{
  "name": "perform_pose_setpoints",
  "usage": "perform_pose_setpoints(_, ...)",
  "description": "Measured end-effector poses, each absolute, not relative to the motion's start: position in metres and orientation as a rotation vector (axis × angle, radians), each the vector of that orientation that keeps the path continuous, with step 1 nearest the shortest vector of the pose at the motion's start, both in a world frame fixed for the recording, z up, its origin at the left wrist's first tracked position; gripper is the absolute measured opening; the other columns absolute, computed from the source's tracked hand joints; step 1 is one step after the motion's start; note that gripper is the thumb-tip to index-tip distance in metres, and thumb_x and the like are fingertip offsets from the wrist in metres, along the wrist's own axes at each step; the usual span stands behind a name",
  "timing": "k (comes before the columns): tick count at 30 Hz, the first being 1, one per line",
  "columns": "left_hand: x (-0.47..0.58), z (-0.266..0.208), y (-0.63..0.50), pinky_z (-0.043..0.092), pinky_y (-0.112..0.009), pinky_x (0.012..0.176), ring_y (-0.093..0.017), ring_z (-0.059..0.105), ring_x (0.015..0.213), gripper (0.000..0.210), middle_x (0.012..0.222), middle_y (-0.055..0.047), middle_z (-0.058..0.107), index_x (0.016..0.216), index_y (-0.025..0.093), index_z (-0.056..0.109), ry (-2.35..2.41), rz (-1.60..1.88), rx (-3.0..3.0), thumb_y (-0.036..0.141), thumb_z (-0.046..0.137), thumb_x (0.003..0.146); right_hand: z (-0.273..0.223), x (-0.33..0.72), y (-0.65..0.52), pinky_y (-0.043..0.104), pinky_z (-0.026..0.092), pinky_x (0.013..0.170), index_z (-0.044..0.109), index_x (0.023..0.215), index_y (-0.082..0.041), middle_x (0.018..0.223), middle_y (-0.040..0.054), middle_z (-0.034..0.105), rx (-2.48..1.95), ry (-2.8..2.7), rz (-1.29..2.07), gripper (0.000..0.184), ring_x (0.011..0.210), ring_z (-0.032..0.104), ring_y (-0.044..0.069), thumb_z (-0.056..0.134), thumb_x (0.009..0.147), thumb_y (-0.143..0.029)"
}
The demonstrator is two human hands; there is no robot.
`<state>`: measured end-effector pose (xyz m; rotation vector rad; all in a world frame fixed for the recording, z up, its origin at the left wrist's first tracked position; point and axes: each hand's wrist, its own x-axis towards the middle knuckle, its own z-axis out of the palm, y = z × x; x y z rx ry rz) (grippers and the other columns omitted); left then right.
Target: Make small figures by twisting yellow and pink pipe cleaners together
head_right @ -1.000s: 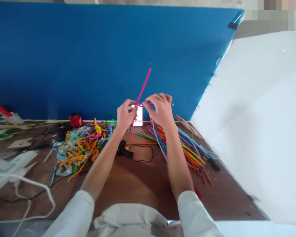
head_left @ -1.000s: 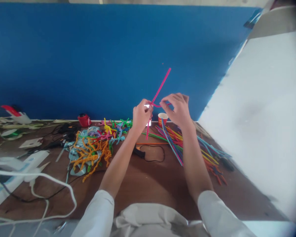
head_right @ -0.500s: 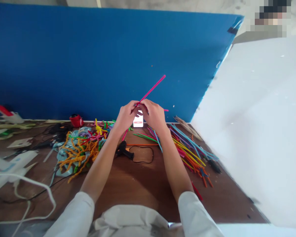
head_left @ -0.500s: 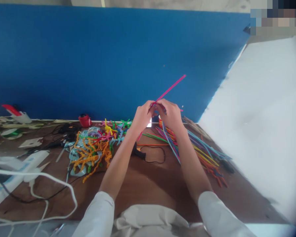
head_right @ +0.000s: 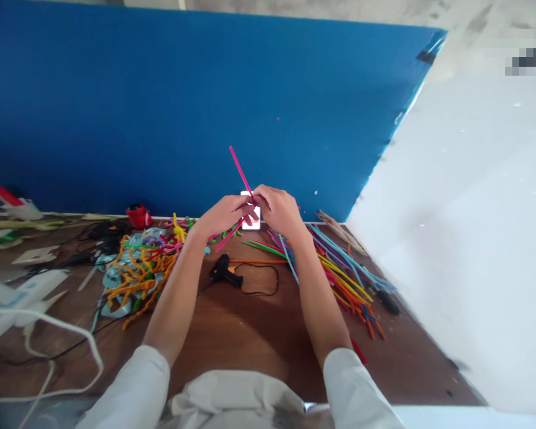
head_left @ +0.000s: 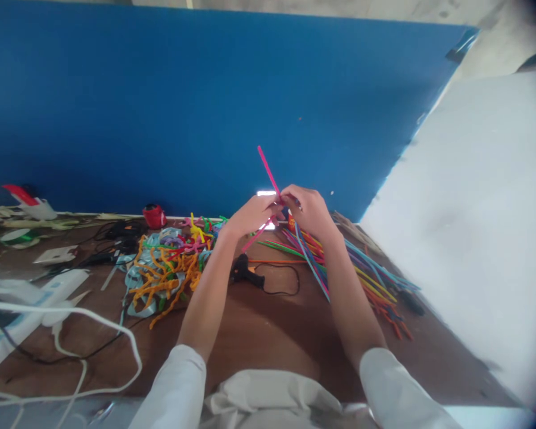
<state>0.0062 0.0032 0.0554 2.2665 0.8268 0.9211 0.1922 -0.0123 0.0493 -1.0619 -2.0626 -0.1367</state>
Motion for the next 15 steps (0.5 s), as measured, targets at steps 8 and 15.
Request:
perform_pose_setpoints(8,0.0109,0.0530,0.0041,0.035,-0.025,0.060,-0.012,0.052,0.063,0.028,0.070,-0.002,0.062,0.076,0.018,0.060,0.972,1.046,2.391,0.025,0.042,0.097,0.0497,0.1902,-0.0119,0.028,0.039,0.068,0.065,0.094,-0.022,0.085,0.0029,0.069,-1.031,-2.025,-0.063,0.019,0.074,0.059,0.018,0.046,0.096,-0.025)
perform_pose_setpoints(15,0.0087,0.0536,-0.0007,0.038,-0.025,0.060,-0.013,0.056,0.066,0.023,0.078,-0.002,0.065,0.099,0.016,0.063,0.892,0.843,2.343,0.036,0.059,0.090,0.0496,0.1937,-0.0096,0.028,0.040,0.071,0.065,0.091,-0.021,0.084,0.0031,0.069,-1.038,-2.026,-0.103,0.019,0.075,0.060,0.017,0.047,0.096,-0.025)
